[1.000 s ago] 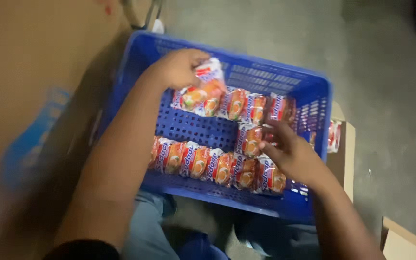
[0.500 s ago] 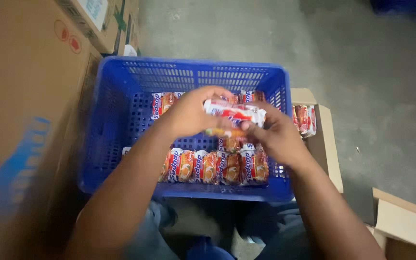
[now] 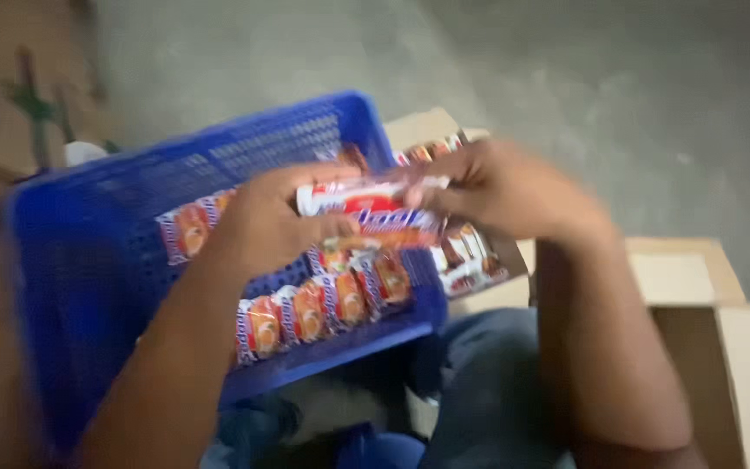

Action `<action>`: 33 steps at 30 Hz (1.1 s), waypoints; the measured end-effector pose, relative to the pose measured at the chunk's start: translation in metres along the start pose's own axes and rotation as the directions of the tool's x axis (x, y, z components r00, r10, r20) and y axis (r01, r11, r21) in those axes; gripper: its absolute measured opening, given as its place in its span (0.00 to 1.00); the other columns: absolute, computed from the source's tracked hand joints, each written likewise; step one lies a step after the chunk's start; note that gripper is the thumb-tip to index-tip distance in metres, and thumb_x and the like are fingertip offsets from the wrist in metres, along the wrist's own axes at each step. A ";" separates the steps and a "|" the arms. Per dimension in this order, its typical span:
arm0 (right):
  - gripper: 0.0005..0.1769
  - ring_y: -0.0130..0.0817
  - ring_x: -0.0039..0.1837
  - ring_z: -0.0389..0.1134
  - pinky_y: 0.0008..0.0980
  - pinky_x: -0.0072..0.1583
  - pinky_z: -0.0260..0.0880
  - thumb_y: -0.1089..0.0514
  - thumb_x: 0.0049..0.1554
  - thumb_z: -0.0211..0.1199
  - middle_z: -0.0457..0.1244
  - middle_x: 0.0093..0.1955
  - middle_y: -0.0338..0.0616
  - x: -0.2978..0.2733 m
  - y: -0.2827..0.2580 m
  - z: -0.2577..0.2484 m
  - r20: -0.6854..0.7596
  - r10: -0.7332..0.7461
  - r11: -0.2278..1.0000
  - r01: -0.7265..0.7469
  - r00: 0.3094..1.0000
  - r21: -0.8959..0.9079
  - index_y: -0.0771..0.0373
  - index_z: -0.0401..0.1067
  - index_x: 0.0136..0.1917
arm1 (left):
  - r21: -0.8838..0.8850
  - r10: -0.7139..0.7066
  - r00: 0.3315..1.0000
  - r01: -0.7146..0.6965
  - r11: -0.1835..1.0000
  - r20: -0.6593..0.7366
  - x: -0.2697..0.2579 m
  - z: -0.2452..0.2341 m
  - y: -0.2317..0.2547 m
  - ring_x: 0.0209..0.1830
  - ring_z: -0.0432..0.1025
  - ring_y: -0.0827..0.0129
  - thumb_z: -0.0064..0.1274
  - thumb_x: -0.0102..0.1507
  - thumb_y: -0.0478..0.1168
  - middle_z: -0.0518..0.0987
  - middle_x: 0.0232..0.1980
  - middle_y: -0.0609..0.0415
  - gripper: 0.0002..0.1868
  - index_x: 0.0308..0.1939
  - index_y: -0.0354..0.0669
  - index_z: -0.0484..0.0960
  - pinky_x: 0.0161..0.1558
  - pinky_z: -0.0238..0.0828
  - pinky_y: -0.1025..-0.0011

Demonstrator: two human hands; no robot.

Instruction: The person transfers individually wrapped snack packets from a blue plastic basket into a cardboard box. They pick up packets from the basket and place them into the box, arranging them in neat rows.

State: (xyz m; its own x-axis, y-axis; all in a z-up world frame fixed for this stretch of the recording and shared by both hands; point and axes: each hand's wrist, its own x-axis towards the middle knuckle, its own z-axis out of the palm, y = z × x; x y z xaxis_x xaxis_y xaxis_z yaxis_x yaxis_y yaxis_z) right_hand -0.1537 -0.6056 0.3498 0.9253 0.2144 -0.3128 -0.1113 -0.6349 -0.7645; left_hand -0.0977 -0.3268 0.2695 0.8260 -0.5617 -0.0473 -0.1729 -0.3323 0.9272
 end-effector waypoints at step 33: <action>0.20 0.55 0.59 0.76 0.52 0.61 0.76 0.48 0.60 0.72 0.73 0.49 0.50 0.239 0.409 0.254 -0.498 0.434 0.863 -0.187 0.751 0.470 0.53 0.76 0.64 | 0.562 -0.212 0.977 0.164 0.810 0.020 0.087 0.077 -0.064 0.51 0.85 0.43 0.67 0.64 0.47 0.91 0.45 0.45 0.19 0.58 0.49 0.91 0.56 0.80 0.46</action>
State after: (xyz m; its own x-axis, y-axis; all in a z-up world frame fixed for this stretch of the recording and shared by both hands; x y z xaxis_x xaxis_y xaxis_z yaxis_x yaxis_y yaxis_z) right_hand -0.0706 -0.6258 -0.1809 0.8268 -0.4843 -0.2862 -0.4397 -0.2391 -0.8657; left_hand -0.0563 -0.4128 0.1779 0.8329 -0.4937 -0.2501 -0.3062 -0.7876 0.5348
